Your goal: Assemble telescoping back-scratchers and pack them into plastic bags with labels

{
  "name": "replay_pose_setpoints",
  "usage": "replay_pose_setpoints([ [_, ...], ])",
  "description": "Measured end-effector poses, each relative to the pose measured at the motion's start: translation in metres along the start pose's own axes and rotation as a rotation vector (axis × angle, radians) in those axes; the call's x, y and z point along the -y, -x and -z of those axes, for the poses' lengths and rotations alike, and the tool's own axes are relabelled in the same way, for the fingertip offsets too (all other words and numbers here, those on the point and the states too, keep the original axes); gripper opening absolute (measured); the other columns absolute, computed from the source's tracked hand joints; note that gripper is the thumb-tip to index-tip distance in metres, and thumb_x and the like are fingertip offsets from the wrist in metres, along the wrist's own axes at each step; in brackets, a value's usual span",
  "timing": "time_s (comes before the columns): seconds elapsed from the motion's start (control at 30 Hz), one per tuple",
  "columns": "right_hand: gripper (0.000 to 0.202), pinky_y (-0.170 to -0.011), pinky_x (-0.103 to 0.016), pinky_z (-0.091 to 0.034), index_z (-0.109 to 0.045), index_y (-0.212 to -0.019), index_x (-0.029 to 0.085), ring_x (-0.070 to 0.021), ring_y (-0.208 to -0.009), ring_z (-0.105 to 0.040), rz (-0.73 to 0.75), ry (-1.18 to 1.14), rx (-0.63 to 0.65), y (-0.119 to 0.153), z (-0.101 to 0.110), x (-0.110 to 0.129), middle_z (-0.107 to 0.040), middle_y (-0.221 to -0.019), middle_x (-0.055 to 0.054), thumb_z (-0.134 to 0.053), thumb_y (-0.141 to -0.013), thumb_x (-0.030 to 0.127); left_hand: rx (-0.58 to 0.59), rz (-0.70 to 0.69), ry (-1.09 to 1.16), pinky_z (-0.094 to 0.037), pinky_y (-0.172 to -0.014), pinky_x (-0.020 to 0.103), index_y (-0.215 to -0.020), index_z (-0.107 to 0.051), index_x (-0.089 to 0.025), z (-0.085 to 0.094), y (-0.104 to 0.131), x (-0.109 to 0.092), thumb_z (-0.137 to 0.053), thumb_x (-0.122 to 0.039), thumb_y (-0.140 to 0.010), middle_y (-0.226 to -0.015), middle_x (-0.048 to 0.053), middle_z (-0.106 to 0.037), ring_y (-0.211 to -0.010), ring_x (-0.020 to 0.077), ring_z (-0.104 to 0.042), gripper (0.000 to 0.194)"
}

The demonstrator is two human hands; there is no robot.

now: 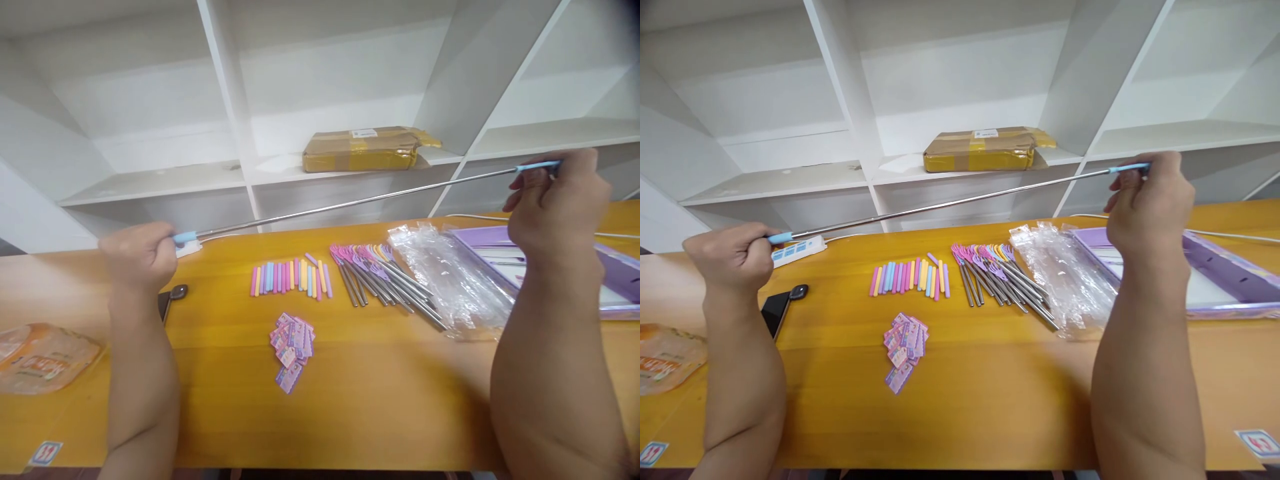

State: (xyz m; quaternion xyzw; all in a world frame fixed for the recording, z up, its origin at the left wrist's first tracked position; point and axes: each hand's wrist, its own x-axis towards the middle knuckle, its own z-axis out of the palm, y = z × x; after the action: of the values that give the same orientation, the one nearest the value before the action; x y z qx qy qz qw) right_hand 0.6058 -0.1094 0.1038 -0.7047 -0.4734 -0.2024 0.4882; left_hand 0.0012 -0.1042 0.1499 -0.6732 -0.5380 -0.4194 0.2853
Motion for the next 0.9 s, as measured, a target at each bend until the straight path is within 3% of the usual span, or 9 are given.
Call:
replay_pose_setpoints([
  [0.17, 0.024, -0.08, -0.031, -0.044, -0.061, -0.124, 0.018, -0.0185, -0.083, -0.065, 0.057, -0.039, 0.048, 0.016, -0.024, 0.042, -0.074, -0.096, -0.011, -0.05, -0.104, 0.013, -0.022, -0.086, 0.036, -0.028, -0.054, 0.031, -0.063, -0.069, -0.022, -0.022, 0.019, -0.049, -0.051, -0.016, -0.075, -0.048, -0.001, -0.05, -0.051, 0.0152, -0.042, 0.022],
  [0.23, 0.021, -0.079, -0.032, -0.042, -0.06, -0.122, 0.019, -0.0215, -0.086, -0.066, 0.067, -0.076, 0.176, 0.039, -0.036, 0.076, -0.073, -0.1, -0.012, -0.049, -0.105, 0.017, 0.068, -0.083, 0.052, -0.028, -0.056, 0.032, -0.064, -0.066, -0.021, -0.035, 0.034, -0.081, -0.051, -0.015, -0.079, -0.052, 0.001, -0.055, -0.054, 0.0166, -0.047, 0.022],
  [0.37, 0.024, -0.076, -0.034, -0.043, -0.061, -0.119, 0.023, -0.0258, -0.089, -0.066, 0.29, -0.195, 0.405, 0.108, -0.05, 0.147, -0.073, -0.109, -0.012, -0.04, -0.108, 0.022, 0.333, -0.13, 0.136, -0.029, -0.059, 0.033, -0.067, -0.059, -0.022, -0.06, 0.061, -0.133, -0.047, -0.01, -0.085, -0.061, 0.003, -0.061, -0.059, 0.0173, -0.053, 0.025],
  [0.47, 0.027, -0.066, -0.032, -0.037, -0.06, -0.119, 0.022, -0.0242, -0.078, -0.064, 0.347, -0.158, 0.531, 0.146, -0.045, 0.18, -0.073, -0.112, -0.013, -0.036, -0.108, 0.021, 0.467, -0.112, 0.154, -0.03, -0.06, 0.033, -0.066, -0.054, -0.022, -0.068, 0.065, -0.14, -0.045, -0.01, -0.087, -0.06, 0.003, -0.058, -0.058, 0.0176, -0.051, 0.026],
  [0.53, 0.024, -0.064, -0.032, -0.036, -0.06, -0.122, 0.022, -0.0239, -0.076, -0.064, 0.381, -0.147, 0.618, 0.15, -0.038, 0.187, -0.073, -0.114, -0.012, -0.04, -0.11, 0.028, 0.476, -0.107, 0.145, -0.029, -0.06, 0.033, -0.066, -0.054, -0.023, -0.066, 0.059, -0.132, -0.045, -0.011, -0.086, -0.06, 0.002, -0.058, -0.058, 0.018, -0.052, 0.025],
  [0.6, 0.03, -0.068, -0.033, -0.041, -0.058, -0.132, 0.023, -0.0249, -0.079, -0.067, 0.387, -0.193, 0.692, 0.135, -0.034, 0.181, -0.075, -0.115, -0.011, -0.05, -0.11, 0.041, 0.448, -0.107, 0.16, -0.03, -0.06, 0.033, -0.067, -0.056, -0.023, -0.059, 0.051, -0.121, -0.045, -0.013, -0.086, -0.06, 0.002, -0.059, -0.058, 0.0182, -0.053, 0.024],
  [0.7, 0.052, -0.079, -0.035, -0.049, -0.053, -0.146, 0.021, -0.026, -0.088, -0.069, 0.236, -0.239, 0.709, 0.092, -0.035, 0.141, -0.075, -0.124, -0.013, -0.063, -0.105, 0.052, 0.398, -0.078, 0.197, -0.034, -0.062, 0.032, -0.068, -0.058, -0.023, -0.048, 0.039, -0.108, -0.045, -0.014, -0.086, -0.059, 0.001, -0.059, -0.058, 0.018, -0.055, 0.024],
  [0.8, 0.035, -0.086, -0.037, -0.047, -0.069, -0.113, 0.021, -0.026, -0.091, -0.066, 0.002, 0.112, 0.733, 0.044, -0.042, 0.077, -0.076, -0.114, -0.016, -0.067, -0.102, 0.054, 0.375, -0.03, 0.198, -0.035, -0.062, 0.033, -0.069, -0.061, -0.023, -0.04, 0.035, -0.104, -0.046, -0.015, -0.087, -0.056, 0.0, -0.058, -0.055, 0.018, -0.054, 0.024],
  [0.9, 0.029, -0.082, -0.042, -0.045, -0.069, -0.084, 0.02, -0.0268, -0.082, -0.063, -0.266, 0.418, 0.784, 0.01, -0.046, 0.01, -0.074, -0.091, -0.017, -0.075, -0.097, 0.045, 0.374, -0.014, 0.205, -0.036, -0.063, 0.034, -0.068, -0.06, -0.024, -0.039, 0.033, -0.105, -0.047, -0.015, -0.087, -0.054, -0.001, -0.056, -0.054, 0.0184, -0.052, 0.025],
])
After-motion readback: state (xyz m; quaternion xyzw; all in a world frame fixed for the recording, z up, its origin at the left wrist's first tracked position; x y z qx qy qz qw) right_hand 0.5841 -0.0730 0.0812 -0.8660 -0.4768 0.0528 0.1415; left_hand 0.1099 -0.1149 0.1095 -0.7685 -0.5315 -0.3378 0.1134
